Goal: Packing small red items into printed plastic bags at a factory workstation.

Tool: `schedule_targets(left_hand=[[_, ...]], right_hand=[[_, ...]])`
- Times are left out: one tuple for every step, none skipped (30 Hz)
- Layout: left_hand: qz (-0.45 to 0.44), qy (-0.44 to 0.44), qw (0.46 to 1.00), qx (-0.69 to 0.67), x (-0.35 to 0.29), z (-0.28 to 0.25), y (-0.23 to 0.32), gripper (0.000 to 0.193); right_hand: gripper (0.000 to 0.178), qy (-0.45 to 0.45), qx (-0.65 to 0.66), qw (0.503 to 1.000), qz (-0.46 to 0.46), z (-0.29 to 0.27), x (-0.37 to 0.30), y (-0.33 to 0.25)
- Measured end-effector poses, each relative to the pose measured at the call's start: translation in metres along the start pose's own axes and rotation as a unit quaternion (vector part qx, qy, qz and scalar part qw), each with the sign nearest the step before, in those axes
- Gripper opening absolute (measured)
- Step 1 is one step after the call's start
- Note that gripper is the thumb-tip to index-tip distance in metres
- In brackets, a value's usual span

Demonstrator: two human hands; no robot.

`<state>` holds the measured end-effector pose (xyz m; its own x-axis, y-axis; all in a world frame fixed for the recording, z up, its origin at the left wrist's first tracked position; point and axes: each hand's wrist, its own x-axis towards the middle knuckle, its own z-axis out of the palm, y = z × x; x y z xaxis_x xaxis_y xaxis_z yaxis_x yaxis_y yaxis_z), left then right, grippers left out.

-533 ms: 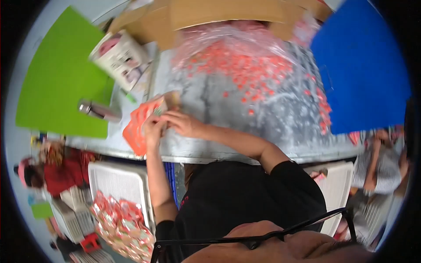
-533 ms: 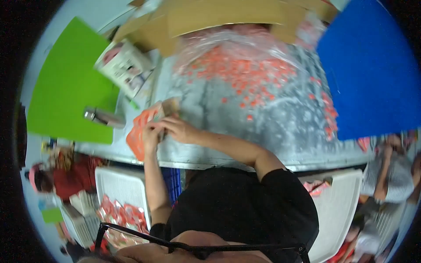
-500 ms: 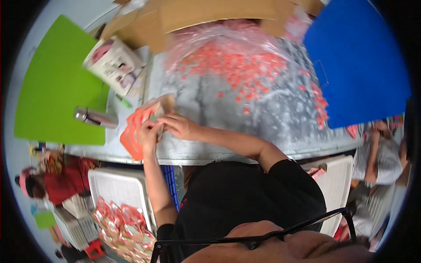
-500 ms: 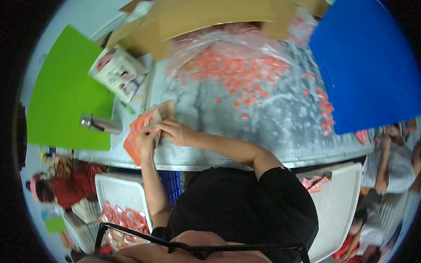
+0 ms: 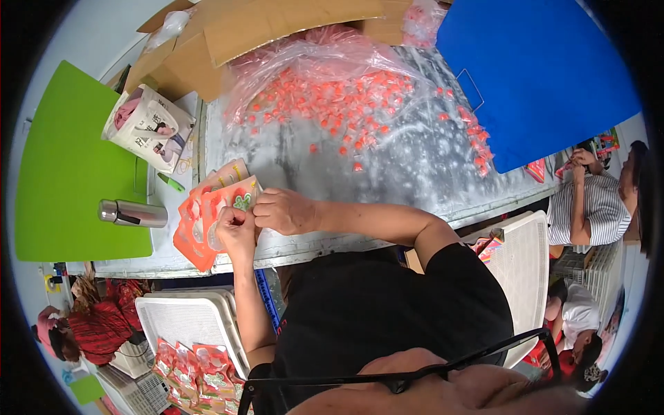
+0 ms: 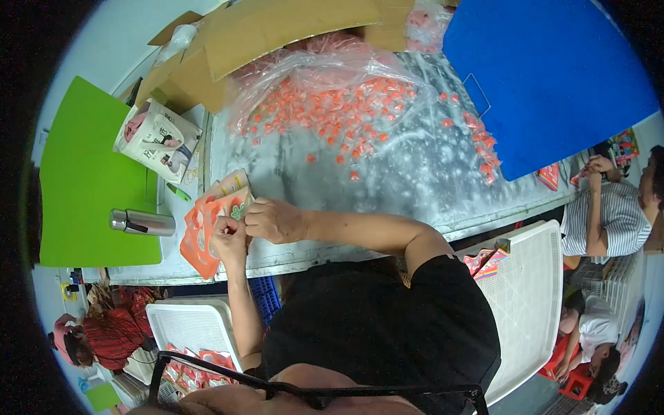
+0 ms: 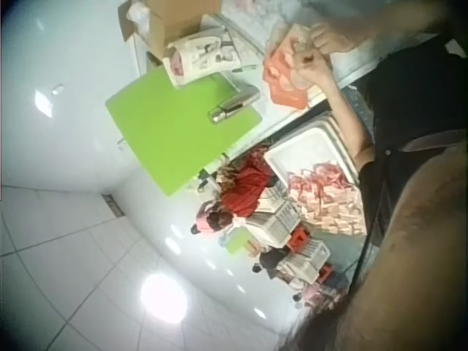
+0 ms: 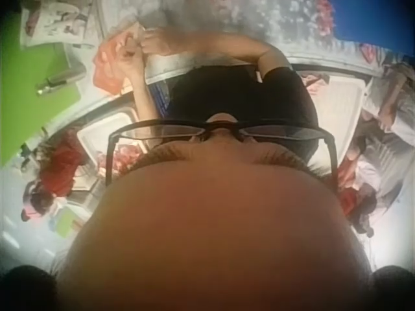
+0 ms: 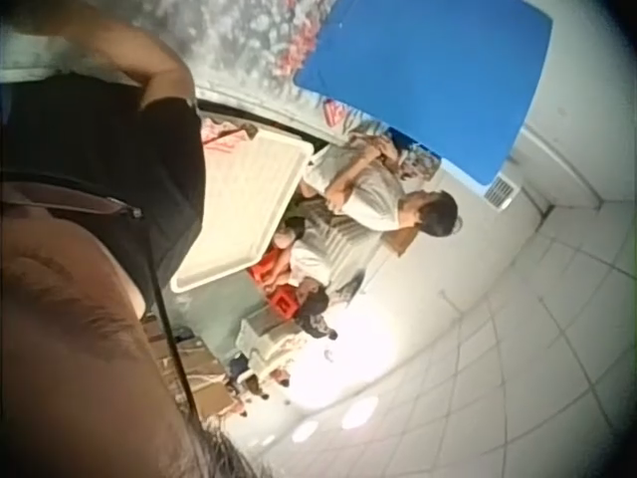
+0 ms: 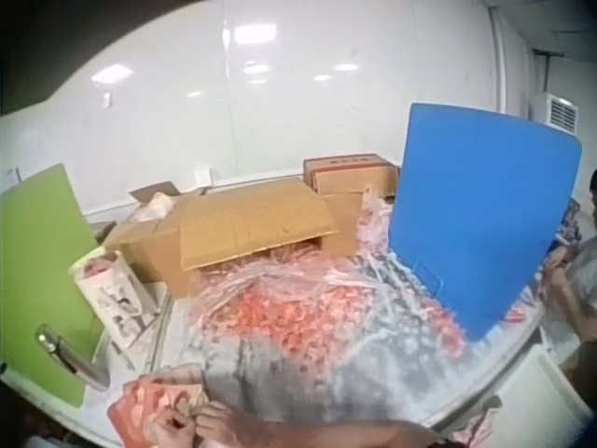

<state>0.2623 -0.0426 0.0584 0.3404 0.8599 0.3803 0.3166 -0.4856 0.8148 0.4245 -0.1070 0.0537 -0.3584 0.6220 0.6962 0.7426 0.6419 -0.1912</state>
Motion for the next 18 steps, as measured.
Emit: schedule_targets(left_hand=[[0.001,-0.002,1.000,-0.004,-0.002,0.001,0.001,0.023],[-0.023,-0.027,0.999,-0.020,-0.005,0.002,0.004,0.022],[-0.043,-0.052,0.997,-0.038,-0.005,0.006,0.011,0.020],[-0.040,-0.059,0.996,-0.046,-0.003,0.006,0.016,0.020],[-0.102,-0.125,0.982,-0.095,0.000,0.003,0.019,0.018],[-0.159,-0.196,0.957,-0.143,0.004,0.004,0.024,0.016],[-0.166,-0.304,0.929,-0.130,0.007,-0.001,0.025,0.012],[-0.164,-0.348,0.912,-0.143,0.005,-0.001,0.032,0.013],[-0.163,-0.392,0.892,-0.152,0.005,-0.001,0.048,0.016],[-0.156,-0.405,0.887,-0.159,0.003,0.000,0.050,0.016],[-0.149,-0.448,0.874,-0.117,0.004,-0.001,0.047,0.014],[-0.141,-0.486,0.859,-0.073,0.006,-0.005,0.043,0.014],[-0.134,-0.490,0.858,-0.076,0.008,-0.012,0.036,0.014],[-0.107,-0.479,0.870,-0.042,0.012,-0.021,0.026,0.012],[-0.084,-0.462,0.883,-0.006,0.016,-0.027,0.019,0.013],[-0.085,-0.456,0.886,-0.009,0.021,-0.038,0.021,0.013],[-0.097,-0.459,0.883,-0.033,0.028,-0.052,0.030,0.014],[-0.110,-0.460,0.879,-0.058,0.029,-0.064,0.040,0.015]], right_hand=[[0.006,-0.037,0.002,0.999,0.005,-0.007,-0.002,-0.001],[0.006,-0.039,-0.002,0.999,0.009,-0.014,-0.003,-0.003],[0.007,-0.048,0.002,0.999,0.012,-0.024,-0.005,-0.002],[0.008,-0.057,0.005,0.998,0.016,-0.033,-0.008,-0.001],[0.008,-0.060,-0.004,0.998,0.024,-0.036,-0.011,-0.002],[0.008,-0.047,-0.003,0.999,0.014,-0.043,-0.016,-0.002],[0.008,-0.037,-0.007,0.999,0.001,-0.049,-0.018,-0.005],[0.011,-0.010,0.009,1.000,-0.012,-0.057,-0.019,-0.009],[0.011,-0.013,-0.008,1.000,-0.002,-0.063,-0.022,-0.011],[0.010,-0.038,0.009,0.999,-0.010,-0.065,-0.026,-0.014],[0.011,-0.062,0.026,0.998,-0.019,-0.067,-0.029,-0.016],[0.019,-0.097,0.108,0.989,0.020,-0.069,-0.033,-0.017],[0.019,-0.098,0.099,0.990,0.023,-0.081,-0.028,-0.017],[0.027,-0.096,0.192,0.972,0.097,-0.099,-0.014,-0.020],[0.036,-0.094,0.285,0.940,0.164,-0.116,0.002,-0.023],[0.044,-0.023,0.268,0.950,0.155,-0.130,0.016,-0.025],[0.052,0.049,0.250,0.956,0.148,-0.144,0.028,-0.027],[0.056,0.062,0.271,0.951,0.134,-0.153,0.039,-0.029]])
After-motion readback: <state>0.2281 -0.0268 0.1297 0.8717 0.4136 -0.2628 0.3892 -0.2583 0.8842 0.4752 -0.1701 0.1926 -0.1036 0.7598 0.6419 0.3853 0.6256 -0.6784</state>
